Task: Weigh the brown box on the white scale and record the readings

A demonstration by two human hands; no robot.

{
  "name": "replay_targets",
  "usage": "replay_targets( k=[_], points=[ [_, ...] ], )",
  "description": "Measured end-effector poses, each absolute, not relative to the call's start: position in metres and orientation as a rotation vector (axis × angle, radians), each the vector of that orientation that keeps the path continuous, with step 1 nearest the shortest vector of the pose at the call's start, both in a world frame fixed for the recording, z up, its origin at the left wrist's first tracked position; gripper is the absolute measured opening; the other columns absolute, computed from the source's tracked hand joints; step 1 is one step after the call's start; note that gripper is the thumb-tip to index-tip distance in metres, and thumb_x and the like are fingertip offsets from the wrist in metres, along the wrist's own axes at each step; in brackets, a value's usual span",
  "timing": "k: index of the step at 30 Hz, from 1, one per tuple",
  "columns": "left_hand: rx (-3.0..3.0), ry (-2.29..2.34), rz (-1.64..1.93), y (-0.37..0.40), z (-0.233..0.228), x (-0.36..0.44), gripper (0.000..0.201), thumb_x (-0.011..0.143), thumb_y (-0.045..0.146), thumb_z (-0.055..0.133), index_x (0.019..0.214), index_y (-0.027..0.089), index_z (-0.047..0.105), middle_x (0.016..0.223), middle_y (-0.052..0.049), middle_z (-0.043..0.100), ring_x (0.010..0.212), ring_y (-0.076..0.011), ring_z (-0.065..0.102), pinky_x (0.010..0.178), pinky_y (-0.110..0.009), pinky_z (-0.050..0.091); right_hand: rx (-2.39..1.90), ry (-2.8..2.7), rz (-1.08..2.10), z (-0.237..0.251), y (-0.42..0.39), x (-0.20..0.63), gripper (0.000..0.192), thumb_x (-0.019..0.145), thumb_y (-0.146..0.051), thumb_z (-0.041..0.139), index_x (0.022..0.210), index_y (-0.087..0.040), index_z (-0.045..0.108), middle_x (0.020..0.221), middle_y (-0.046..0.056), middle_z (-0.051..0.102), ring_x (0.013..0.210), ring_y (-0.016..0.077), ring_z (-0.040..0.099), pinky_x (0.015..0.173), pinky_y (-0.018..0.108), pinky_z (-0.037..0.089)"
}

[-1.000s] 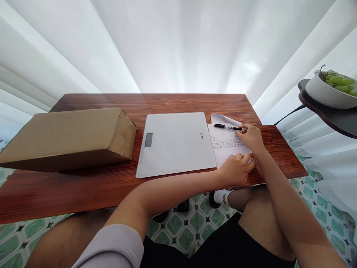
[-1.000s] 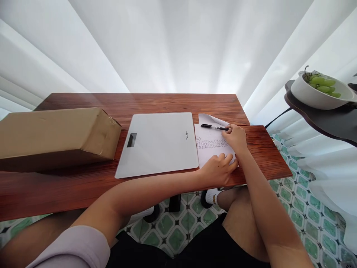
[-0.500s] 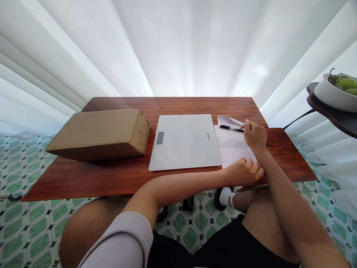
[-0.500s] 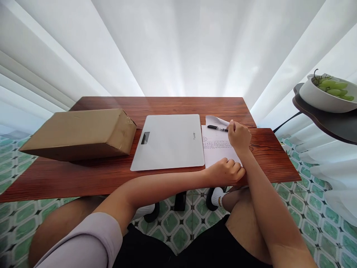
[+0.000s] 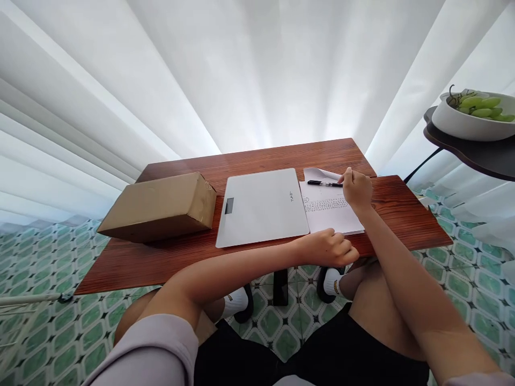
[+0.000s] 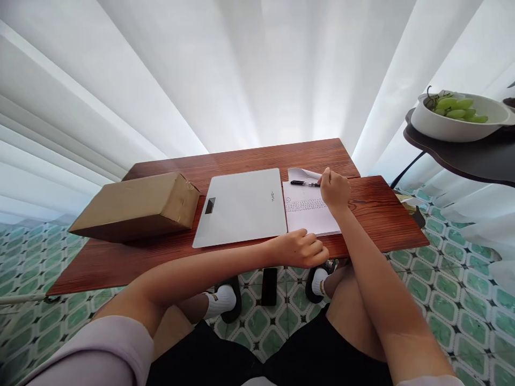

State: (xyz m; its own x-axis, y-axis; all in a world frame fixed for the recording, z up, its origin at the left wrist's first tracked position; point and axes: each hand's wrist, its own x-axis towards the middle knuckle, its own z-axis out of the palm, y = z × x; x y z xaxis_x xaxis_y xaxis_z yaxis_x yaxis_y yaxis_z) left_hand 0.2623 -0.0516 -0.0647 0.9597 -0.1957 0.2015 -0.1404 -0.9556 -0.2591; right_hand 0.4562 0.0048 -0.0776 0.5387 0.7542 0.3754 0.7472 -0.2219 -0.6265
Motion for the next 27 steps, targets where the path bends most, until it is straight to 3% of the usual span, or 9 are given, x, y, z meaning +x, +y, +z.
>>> replay_targets(
  k=[5,14,27],
  points=[
    [-2.659,0.109,-0.551,-0.042,-0.048,0.214,0.016,0.096,0.013,0.047,0.084,0.017,0.056,0.064,0.002,0.05,0.056,-0.0121,0.045,0.051,-0.029,0.025,-1.967,-1.276,0.005,-0.077,0.006,0.447,0.053,0.1,-0.036,0.032,0.061,-0.024,0.067,0.061,0.006,0.066,0.063,0.0234,0.059,0.063,0.034,0.036],
    [-2.431,-0.361,-0.734,-0.02,-0.019,0.125,0.018,0.089,0.02,0.057,0.072,0.021,0.053,0.058,0.004,0.05,0.055,-0.0134,0.043,0.052,-0.031,0.028,-1.955,-1.455,-0.1,-0.079,0.008,0.426,0.051,0.098,-0.037,0.033,0.062,-0.022,0.065,0.061,0.006,0.064,0.056,0.0193,0.053,0.057,0.031,0.029],
    [-2.227,-0.847,-1.028,-0.003,-0.011,0.025,0.018,0.081,0.011,0.059,0.069,0.021,0.049,0.056,0.004,0.055,0.05,-0.0124,0.046,0.05,-0.028,0.033,-2.001,-1.677,-0.371,-0.08,0.006,0.412,0.046,0.093,-0.039,0.035,0.05,-0.022,0.042,0.046,0.001,0.034,0.047,0.0134,0.021,0.054,0.033,0.015]
  ],
)
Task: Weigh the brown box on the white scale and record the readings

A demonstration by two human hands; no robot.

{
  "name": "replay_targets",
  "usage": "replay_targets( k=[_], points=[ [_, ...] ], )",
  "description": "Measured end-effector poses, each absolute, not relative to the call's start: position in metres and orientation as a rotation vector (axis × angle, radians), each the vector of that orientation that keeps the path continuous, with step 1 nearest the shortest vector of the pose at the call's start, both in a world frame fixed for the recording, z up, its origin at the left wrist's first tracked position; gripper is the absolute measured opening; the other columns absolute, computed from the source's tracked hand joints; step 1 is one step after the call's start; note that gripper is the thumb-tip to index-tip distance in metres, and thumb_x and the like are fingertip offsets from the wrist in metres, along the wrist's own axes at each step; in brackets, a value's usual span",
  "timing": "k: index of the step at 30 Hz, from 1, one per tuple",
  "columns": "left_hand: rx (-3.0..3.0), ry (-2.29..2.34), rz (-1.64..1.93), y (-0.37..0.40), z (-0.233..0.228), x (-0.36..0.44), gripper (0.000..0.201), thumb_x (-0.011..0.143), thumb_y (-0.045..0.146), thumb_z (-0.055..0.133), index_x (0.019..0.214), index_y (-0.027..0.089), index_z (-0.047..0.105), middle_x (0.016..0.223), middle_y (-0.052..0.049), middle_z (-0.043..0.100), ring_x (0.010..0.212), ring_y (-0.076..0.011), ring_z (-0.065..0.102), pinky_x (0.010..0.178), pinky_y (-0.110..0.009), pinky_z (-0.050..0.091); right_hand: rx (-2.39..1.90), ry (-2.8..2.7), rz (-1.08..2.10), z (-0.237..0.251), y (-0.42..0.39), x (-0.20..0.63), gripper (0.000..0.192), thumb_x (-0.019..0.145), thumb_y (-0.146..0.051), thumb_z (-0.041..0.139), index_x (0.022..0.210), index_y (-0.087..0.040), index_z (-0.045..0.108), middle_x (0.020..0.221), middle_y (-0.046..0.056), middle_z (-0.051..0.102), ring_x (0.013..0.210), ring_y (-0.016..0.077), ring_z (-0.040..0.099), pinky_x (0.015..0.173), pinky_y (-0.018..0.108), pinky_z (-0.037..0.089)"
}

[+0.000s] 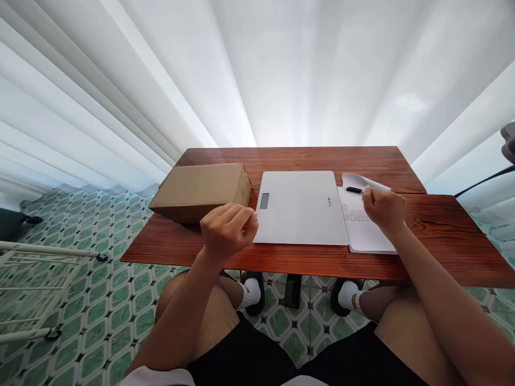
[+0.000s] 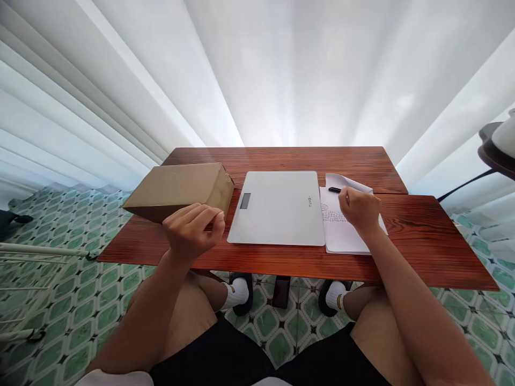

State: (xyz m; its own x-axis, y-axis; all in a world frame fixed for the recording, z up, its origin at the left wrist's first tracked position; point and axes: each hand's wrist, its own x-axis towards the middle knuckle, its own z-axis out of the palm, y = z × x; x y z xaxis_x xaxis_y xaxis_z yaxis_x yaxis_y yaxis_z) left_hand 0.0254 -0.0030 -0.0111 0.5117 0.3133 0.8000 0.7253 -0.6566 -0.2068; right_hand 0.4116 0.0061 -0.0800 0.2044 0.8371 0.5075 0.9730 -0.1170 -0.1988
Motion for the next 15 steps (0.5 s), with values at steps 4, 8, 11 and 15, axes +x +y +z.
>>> replay_targets(
  k=[4,8,11,15],
  points=[
    [-2.21,-0.952,-1.1,-0.001,-0.015,0.01,0.021,0.083,0.012,0.056,0.067,0.021,0.048,0.055,0.003,0.055,0.051,-0.0127,0.048,0.051,-0.029,0.034,-2.007,-1.7,-0.439,-0.082,0.0,0.414,0.046,0.092,-0.041,0.034,0.051,-0.022,0.046,0.047,0.002,0.036,0.046,0.0139,0.022,0.053,0.033,0.015],
    [-2.19,-1.011,-1.106,0.001,-0.02,0.002,0.024,0.086,0.014,0.053,0.064,0.021,0.047,0.055,0.003,0.054,0.052,-0.0131,0.048,0.053,-0.03,0.033,-1.986,-1.706,-0.503,-0.089,-0.004,0.416,0.045,0.09,-0.041,0.037,0.051,-0.024,0.051,0.044,0.005,0.041,0.044,0.0159,0.029,0.051,0.034,0.017],
    [-2.189,-1.027,-1.152,0.003,-0.02,-0.004,0.023,0.087,0.013,0.053,0.066,0.021,0.048,0.056,0.002,0.054,0.054,-0.0138,0.047,0.054,-0.03,0.033,-1.878,-1.773,-0.559,-0.09,-0.01,0.413,0.042,0.089,-0.037,0.041,0.051,-0.025,0.055,0.043,0.006,0.046,0.043,0.0177,0.039,0.05,0.035,0.019],
    [-2.147,-1.052,-1.217,0.007,-0.019,-0.015,0.023,0.088,0.013,0.052,0.067,0.022,0.048,0.059,0.001,0.056,0.058,-0.015,0.047,0.058,-0.03,0.036,-1.649,-1.9,-0.451,-0.086,-0.021,0.402,0.037,0.086,-0.033,0.043,0.056,-0.025,0.063,0.048,0.004,0.058,0.046,0.0172,0.05,0.05,0.032,0.027]
  ],
)
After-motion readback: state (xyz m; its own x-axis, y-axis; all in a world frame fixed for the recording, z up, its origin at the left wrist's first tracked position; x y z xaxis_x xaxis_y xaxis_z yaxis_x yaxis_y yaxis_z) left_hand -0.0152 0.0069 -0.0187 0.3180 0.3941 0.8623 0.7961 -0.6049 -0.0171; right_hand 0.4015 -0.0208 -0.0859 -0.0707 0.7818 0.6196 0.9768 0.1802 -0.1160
